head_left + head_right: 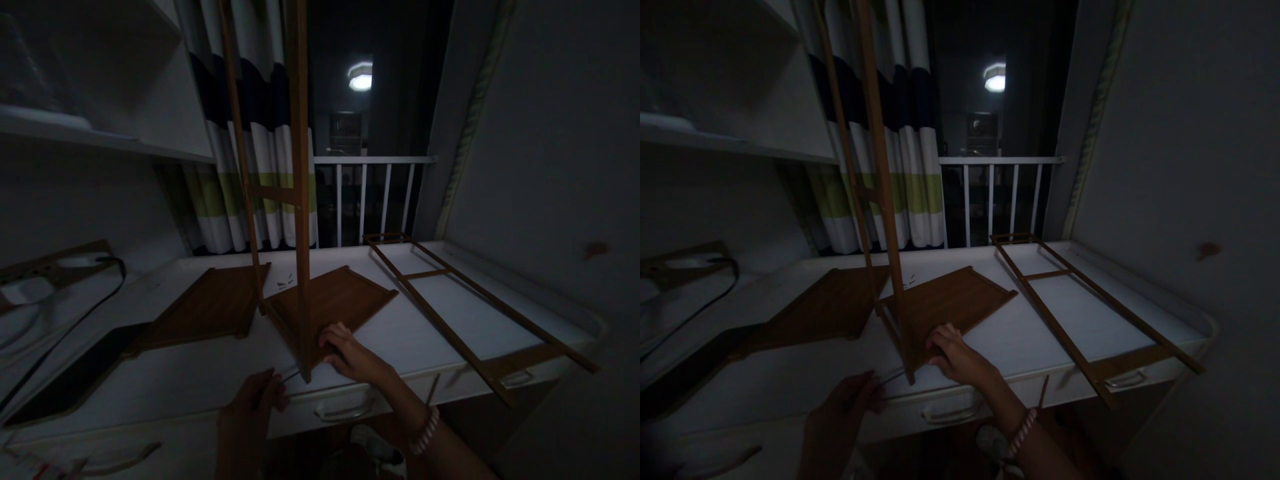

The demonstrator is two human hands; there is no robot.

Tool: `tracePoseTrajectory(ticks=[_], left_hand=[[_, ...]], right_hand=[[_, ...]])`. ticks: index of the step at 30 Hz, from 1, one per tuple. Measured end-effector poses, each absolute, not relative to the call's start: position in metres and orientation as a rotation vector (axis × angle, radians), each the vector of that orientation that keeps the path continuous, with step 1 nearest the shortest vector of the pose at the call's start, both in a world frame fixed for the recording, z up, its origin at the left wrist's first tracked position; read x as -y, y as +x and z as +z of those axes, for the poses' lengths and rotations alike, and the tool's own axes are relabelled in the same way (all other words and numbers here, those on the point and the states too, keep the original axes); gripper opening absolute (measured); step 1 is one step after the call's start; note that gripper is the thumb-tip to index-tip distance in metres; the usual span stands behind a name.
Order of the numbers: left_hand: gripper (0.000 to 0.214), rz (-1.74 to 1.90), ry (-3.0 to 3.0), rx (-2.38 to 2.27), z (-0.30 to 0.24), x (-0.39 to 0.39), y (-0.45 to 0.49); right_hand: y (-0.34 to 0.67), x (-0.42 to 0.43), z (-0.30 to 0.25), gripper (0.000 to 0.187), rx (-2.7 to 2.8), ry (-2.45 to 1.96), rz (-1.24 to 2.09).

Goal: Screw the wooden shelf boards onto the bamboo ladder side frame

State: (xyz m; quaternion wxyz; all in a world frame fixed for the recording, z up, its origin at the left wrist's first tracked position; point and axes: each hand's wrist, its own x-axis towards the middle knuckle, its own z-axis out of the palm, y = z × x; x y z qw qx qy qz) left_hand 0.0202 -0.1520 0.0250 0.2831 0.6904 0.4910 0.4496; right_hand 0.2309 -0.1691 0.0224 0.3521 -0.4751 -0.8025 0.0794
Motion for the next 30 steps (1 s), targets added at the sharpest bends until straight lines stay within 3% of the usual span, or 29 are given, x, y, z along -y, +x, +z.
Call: tracePoseTrajectory(ticks=[21, 30], left_hand=[[0.024, 1.236, 2.224, -1.246, -0.019, 0.138, 0.0], [0.02, 1.267, 2.165, -1.143, -0.013, 0.144, 0.006]], right_hand=[[0.232, 0.168, 0.019, 0.017, 2.09, -1.231, 0.218], [0.232, 0.167, 0.019, 0.017, 2.079, -1.23, 0.224]])
